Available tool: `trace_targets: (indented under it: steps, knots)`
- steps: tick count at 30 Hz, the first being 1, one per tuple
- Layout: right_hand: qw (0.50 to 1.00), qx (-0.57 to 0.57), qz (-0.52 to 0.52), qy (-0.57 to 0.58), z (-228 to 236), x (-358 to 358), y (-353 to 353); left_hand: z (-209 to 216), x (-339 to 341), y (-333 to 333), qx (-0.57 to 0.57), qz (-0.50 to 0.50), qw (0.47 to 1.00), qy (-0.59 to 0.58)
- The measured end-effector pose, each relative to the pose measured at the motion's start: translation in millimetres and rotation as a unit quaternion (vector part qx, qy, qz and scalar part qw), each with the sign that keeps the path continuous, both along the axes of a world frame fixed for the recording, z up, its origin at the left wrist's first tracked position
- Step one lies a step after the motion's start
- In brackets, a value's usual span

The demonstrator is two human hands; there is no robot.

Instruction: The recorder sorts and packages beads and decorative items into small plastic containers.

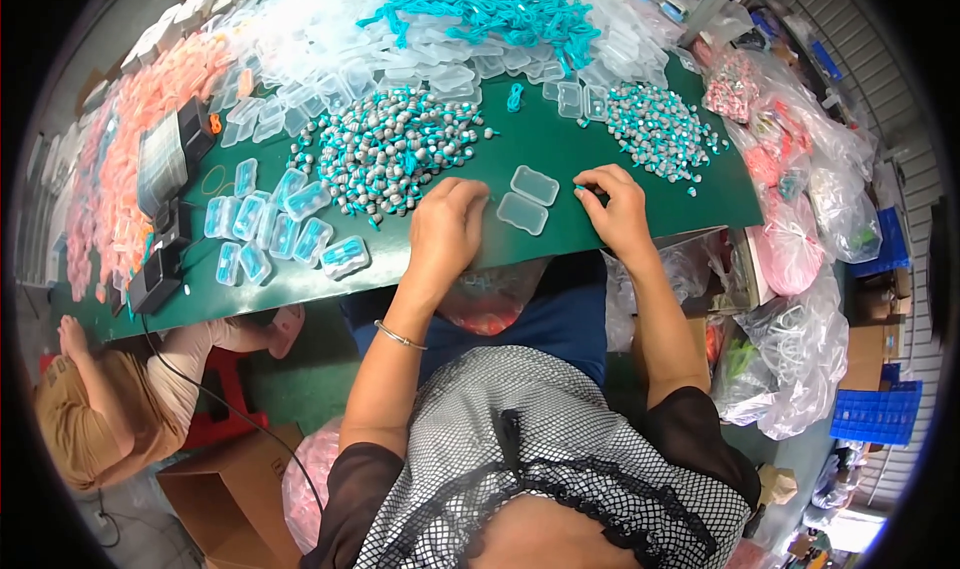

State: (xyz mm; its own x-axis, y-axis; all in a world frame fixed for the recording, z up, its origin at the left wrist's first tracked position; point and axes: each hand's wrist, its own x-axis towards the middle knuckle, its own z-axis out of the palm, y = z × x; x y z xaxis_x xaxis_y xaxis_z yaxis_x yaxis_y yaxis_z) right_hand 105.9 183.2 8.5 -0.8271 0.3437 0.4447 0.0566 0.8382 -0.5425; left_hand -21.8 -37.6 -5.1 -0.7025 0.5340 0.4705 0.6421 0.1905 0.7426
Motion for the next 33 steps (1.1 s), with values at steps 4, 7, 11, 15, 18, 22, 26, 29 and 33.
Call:
trace_targets:
  steps: [4,7,11,15,18,22,26,29,33]
  knots:
    - [0.995,-0.071,0.072,0.021,17,0,-39,10,6,1,0.058,-0.055,0.992,-0.098]
    - [0.998,0.009,0.056,-0.006,13,-3,-59,6,5,6,-0.01,-0.095,0.995,-0.019]
    - [0.997,0.07,0.03,-0.03,8,-7,-66,6,7,9,-0.076,-0.066,0.994,0.043]
    - [0.993,0.09,0.055,-0.052,14,-7,-62,10,8,5,-0.108,-0.055,0.991,0.051]
    - [0.993,0.066,0.085,-0.051,19,-9,-58,13,9,-2,-0.118,-0.061,0.989,0.062]
    - [0.992,-0.002,0.124,-0.038,19,-29,-32,21,8,-4,-0.129,-0.071,0.986,0.072]
    - [0.988,0.14,0.045,0.048,20,-91,8,24,5,1,-0.135,-0.102,0.979,0.11]
    - [0.965,0.256,0.019,0.049,6,-136,28,23,2,5,-0.166,-0.116,0.974,0.103]
    - [0.941,0.335,0.045,-0.005,-3,-160,44,16,3,4,-0.143,-0.11,0.98,0.087]
